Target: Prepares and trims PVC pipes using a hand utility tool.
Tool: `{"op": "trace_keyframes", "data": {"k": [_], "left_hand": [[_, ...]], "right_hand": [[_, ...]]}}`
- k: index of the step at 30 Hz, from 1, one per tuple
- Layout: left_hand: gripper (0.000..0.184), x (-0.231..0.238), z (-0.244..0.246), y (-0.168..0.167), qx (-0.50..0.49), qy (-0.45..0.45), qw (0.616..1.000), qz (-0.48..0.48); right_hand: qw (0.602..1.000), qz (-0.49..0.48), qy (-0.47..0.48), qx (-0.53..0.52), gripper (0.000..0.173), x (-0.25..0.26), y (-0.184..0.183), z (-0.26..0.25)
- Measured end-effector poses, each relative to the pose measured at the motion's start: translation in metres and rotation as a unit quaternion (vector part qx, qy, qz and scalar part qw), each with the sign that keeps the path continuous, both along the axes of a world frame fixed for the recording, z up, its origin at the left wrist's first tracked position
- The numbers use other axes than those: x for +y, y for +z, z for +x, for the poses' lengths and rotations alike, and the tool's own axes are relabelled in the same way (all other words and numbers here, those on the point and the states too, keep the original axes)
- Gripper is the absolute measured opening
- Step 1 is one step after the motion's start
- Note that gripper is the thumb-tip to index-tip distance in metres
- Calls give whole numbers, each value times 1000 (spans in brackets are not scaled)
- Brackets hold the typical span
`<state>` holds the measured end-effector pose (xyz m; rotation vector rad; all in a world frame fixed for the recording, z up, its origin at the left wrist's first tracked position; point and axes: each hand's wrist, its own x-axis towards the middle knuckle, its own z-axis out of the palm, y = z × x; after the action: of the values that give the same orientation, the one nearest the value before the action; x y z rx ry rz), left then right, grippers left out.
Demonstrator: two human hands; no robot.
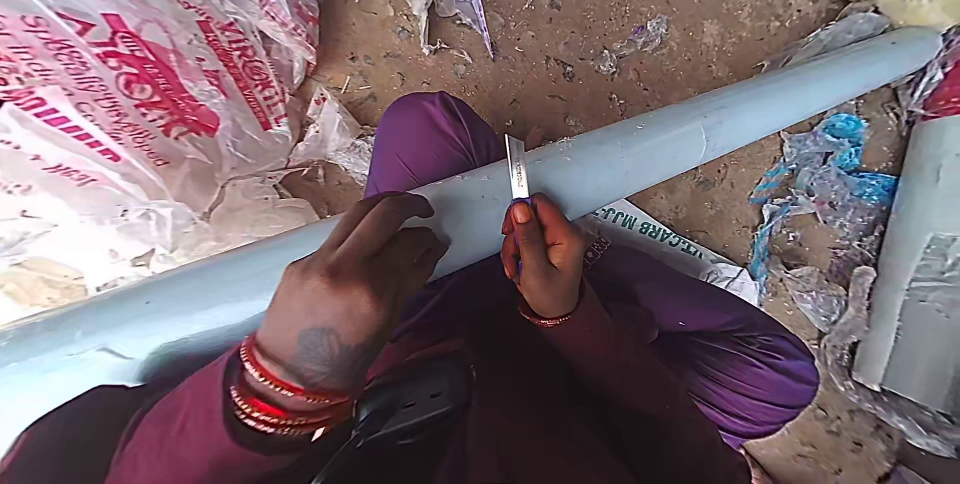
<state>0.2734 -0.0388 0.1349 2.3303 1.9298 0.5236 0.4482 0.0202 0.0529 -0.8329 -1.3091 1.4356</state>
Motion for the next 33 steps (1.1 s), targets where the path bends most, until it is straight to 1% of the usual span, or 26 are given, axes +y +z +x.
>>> {"op": "trace_keyframes", "data": {"k": [1, 3, 7, 11, 13, 16, 17, 19, 21, 23, 30, 33], "left_hand": [[26, -5, 10, 0, 7, 43, 999, -1], [25, -9, 22, 0, 14, 91, 996, 10], [24, -9, 28, 0, 18, 112, 993, 12], [22, -6, 33, -5, 54, 137, 989, 19], [23, -7, 34, -9, 82, 137, 987, 34], [23, -13, 31, -17, 108, 100, 987, 66], [23, -17, 30, -19, 97, 85, 989, 67], [22, -27, 26, -21, 43, 66, 994, 70], [19, -33, 21, -18, 4, 78, 993, 84], [20, -35, 14, -16, -12, 82, 993, 89], [21, -31, 20, -26, 5, 83, 992, 95], [26, -27, 13, -21, 10, 101, 989, 108]], "right_hand": [[1000, 5, -2, 0, 24, 0, 0, 0], [1000, 15, -3, 2, 24, 1, -1, -1], [1000, 10, 0, 2, 22, 1, -1, -1], [1000, 5, 8, 6, 22, 2, -2, 0], [1000, 4, 11, 15, 22, 2, -2, 0], [1000, 4, 12, 22, 22, 2, -3, 2], [1000, 4, 14, 25, 22, 2, -4, 3], [999, 5, 17, 28, 23, 2, -6, 4], [999, 7, 19, 32, 22, 3, -7, 4], [999, 10, 21, 36, 21, 3, -7, 5], [999, 7, 35, 38, 21, 3, -8, 7], [998, 6, 42, 50, 21, 2, -9, 10]]}}
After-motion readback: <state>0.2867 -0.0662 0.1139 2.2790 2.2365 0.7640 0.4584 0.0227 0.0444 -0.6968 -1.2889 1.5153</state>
